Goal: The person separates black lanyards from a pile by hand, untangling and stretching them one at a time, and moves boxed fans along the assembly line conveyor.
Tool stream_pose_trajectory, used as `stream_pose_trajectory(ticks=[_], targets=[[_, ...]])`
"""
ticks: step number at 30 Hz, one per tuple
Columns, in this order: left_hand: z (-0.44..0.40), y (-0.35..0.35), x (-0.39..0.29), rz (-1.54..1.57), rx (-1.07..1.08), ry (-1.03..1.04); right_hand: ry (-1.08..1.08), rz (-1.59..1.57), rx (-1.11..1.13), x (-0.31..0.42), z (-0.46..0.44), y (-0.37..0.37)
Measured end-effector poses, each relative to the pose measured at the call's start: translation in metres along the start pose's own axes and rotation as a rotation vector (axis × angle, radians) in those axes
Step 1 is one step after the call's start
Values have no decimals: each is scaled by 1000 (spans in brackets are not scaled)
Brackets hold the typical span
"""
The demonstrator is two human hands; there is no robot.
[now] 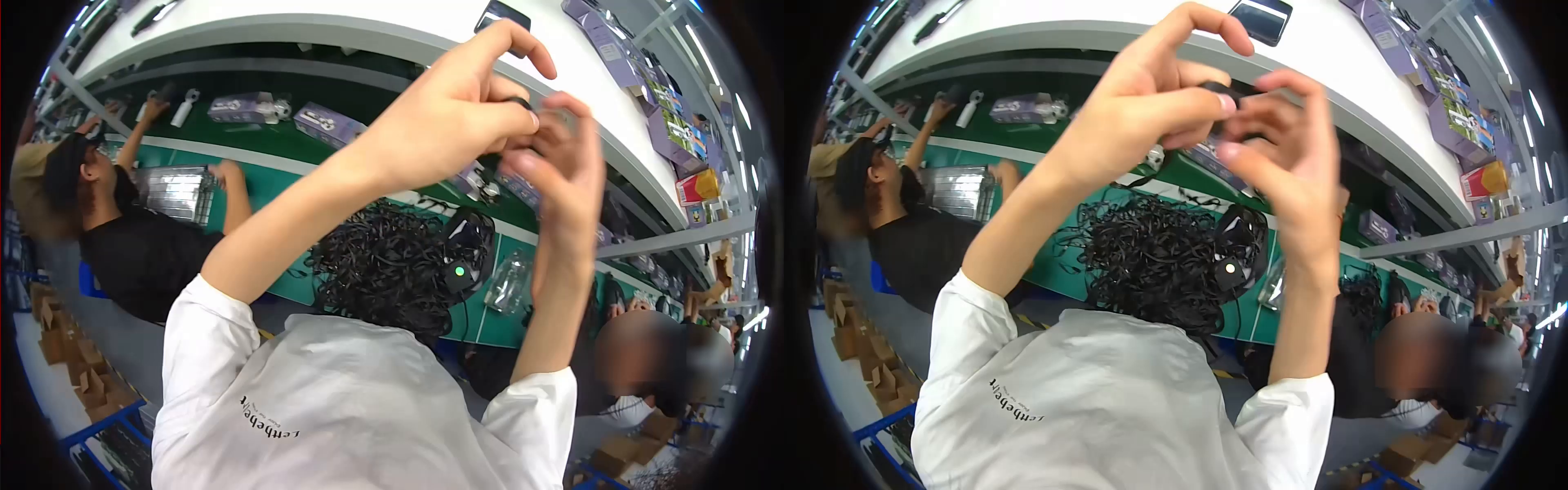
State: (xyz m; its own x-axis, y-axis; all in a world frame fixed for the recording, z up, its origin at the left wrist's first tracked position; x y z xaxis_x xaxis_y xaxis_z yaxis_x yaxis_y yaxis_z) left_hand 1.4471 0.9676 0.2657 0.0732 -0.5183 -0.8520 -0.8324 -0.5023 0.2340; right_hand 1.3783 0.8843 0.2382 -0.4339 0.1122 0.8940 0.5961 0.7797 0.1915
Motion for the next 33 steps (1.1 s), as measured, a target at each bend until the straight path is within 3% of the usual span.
stream_pose_trajectory(ticks=[2, 4, 6, 7, 9, 10, 13, 14, 15, 17, 18, 19, 20, 21, 22, 23, 25, 26, 29, 33], targets=[[4, 9, -17, -29, -22, 26, -15, -149, 236, -37, 4, 26], [10, -12, -29, 74, -96, -115, 75, -195, 405, -80, 23, 58], [25, -29, -54, -167, -232, 26, 241, -240, 530, -110, 52, 80], [33, -43, -61, -507, -281, 165, 365, -246, 651, -123, 70, 87], [58, -74, -72, -502, -390, 145, 506, -202, 748, -146, 86, 83], [74, -90, -78, -495, -434, 133, 436, -115, 696, -139, 85, 76], [141, -154, -81, -560, -652, 38, 489, -295, 666, -123, 83, 61], [164, -170, -75, -620, -772, 53, 469, -234, 741, -127, 85, 60], [186, -183, -66, -678, -889, 66, 205, -155, 711, -114, 76, 61], [195, -161, -45, -1028, -760, 217, -307, 12, 616, -87, 73, 69], [191, -148, -29, -1028, -713, 231, -291, 107, 663, -82, 78, 77], [178, -116, -9, -860, -660, 176, -328, 184, 683, -75, 80, 85], [166, -103, 10, -902, -525, 242, -370, 262, 705, -68, 80, 94], [151, -87, 29, -793, -477, 146, -417, 340, 729, -63, 79, 103], [137, -79, 47, -514, -525, 140, -471, 284, 661, -48, 73, 104], [134, -94, 66, -332, -739, 51, -447, 284, 606, -46, 62, 104], [126, -94, 80, 22, -955, 82, -537, 369, 470, -19, 46, 88], [121, -79, 82, 89, -825, -67, -178, 175, 500, -33, 37, 77], [112, -79, 98, 365, -653, -58, -266, 2, 239, -30, 13, 30], [126, -112, 121, 803, -934, -102, 61, 24, 156, -103, 42, 25]])
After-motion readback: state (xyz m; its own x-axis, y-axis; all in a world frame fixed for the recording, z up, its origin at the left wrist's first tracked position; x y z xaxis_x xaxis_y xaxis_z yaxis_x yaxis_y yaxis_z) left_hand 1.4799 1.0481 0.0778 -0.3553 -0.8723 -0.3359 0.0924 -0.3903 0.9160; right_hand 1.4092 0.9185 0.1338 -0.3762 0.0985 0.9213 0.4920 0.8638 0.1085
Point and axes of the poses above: each hand's wrist, its own z-axis away from the middle knuckle, its own y-axis out of the palm, x = y × z, the point moved 10 cm from there along -z, towards the middle knuckle, and after that the axes turned 15 degrees about -x, right-handed, at the moved point
